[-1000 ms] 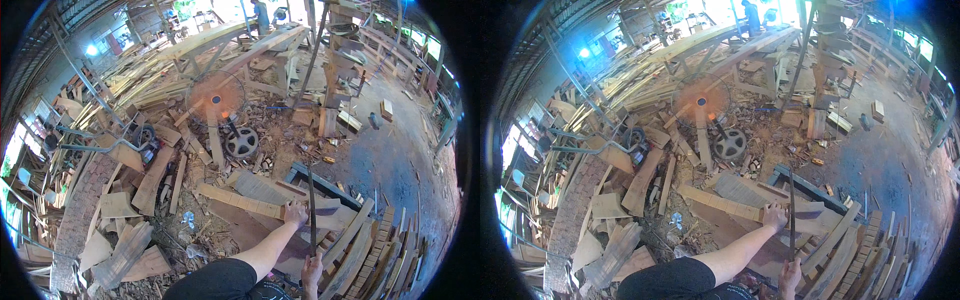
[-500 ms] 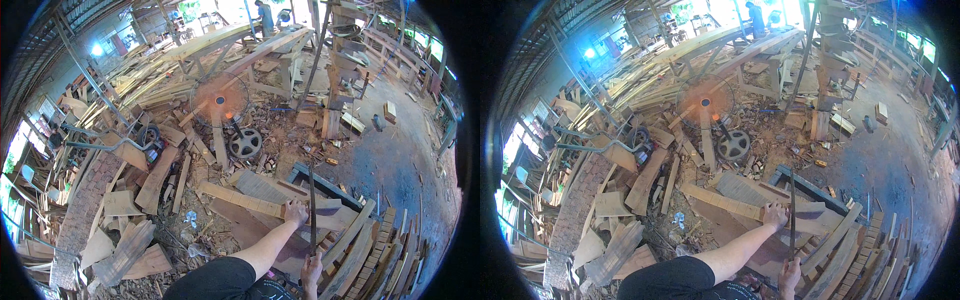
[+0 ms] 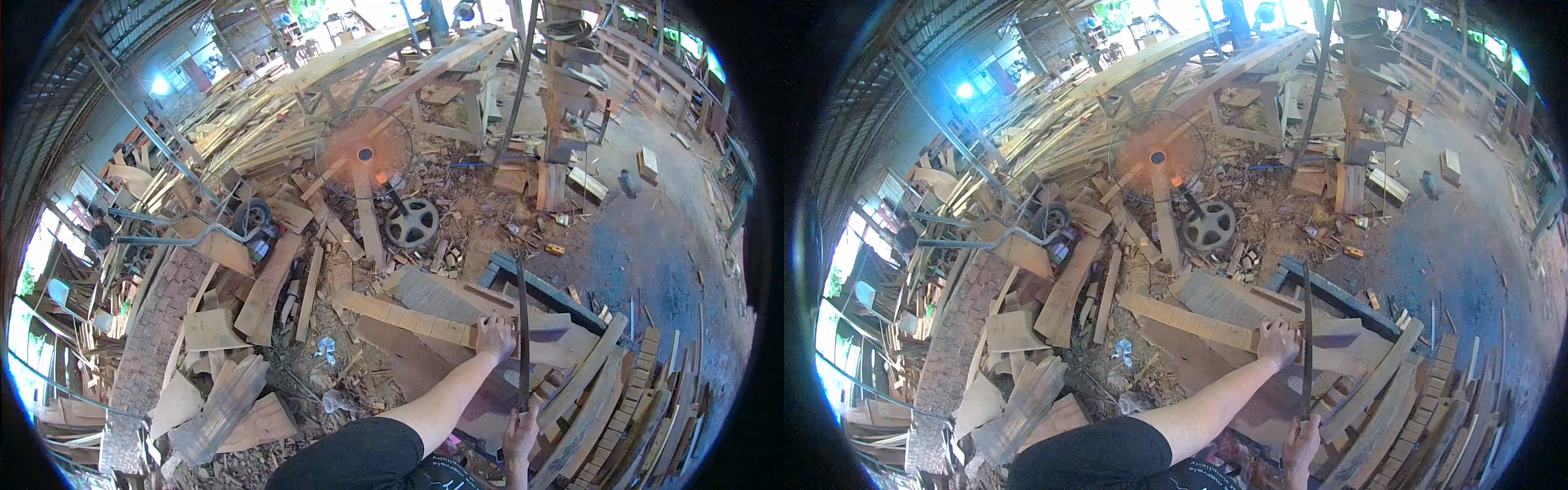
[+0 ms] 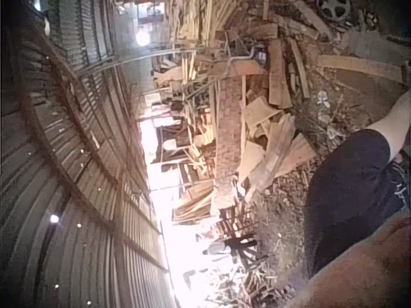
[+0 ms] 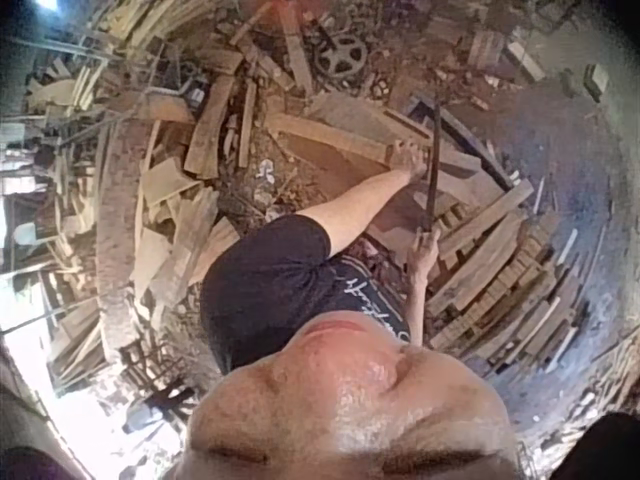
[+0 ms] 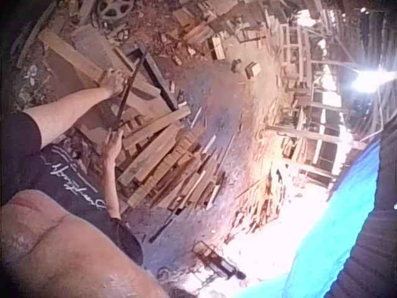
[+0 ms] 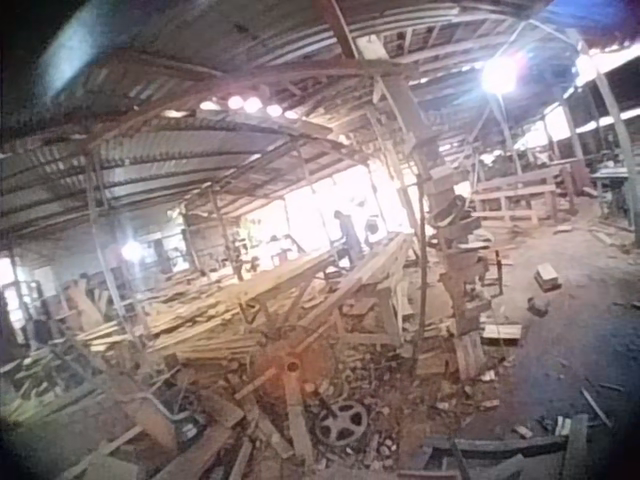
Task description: The person cuts wooden boards using a hand saw while holding the wood in place on a workbench by hand.
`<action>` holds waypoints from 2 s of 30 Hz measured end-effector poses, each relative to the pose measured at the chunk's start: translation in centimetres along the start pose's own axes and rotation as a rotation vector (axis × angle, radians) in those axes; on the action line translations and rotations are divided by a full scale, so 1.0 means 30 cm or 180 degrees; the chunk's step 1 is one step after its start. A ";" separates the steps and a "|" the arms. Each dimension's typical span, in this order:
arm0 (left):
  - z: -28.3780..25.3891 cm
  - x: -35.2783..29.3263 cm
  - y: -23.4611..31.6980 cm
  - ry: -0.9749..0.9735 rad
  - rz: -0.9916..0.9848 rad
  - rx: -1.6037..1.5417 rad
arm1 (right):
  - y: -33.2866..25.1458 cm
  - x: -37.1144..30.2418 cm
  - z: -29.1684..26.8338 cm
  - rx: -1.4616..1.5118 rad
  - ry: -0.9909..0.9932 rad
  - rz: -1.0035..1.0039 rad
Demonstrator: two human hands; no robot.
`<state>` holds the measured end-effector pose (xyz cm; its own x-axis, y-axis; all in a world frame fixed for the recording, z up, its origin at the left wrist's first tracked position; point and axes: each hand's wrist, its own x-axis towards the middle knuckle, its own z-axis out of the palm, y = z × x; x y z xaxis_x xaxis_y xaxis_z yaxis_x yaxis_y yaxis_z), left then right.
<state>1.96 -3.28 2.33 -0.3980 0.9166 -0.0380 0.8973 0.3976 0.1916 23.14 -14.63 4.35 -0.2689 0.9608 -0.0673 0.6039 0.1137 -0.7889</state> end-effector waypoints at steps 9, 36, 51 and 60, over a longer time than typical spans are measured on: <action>0.016 0.007 -0.002 0.0010 0.0036 -0.0067 | -0.008 -0.019 0.016 -0.0192 0.0245 -0.0259; 0.027 -0.006 -0.016 0.0469 0.0076 -0.0470 | -0.155 -0.089 0.052 0.0238 0.0440 -0.0070; 0.006 -0.009 -0.013 0.0055 -0.0026 -0.0469 | -0.113 -0.081 0.126 0.0028 0.0741 -0.0235; 0.055 0.010 0.006 0.0295 0.0244 -0.0353 | -0.094 -0.067 0.127 0.0171 0.0742 0.0052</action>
<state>2.31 -2.87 0.74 -0.3497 0.9342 0.0704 0.9013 0.3149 0.2976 19.12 -17.84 4.36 -0.0753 0.9955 0.0575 0.5642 0.0901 -0.8207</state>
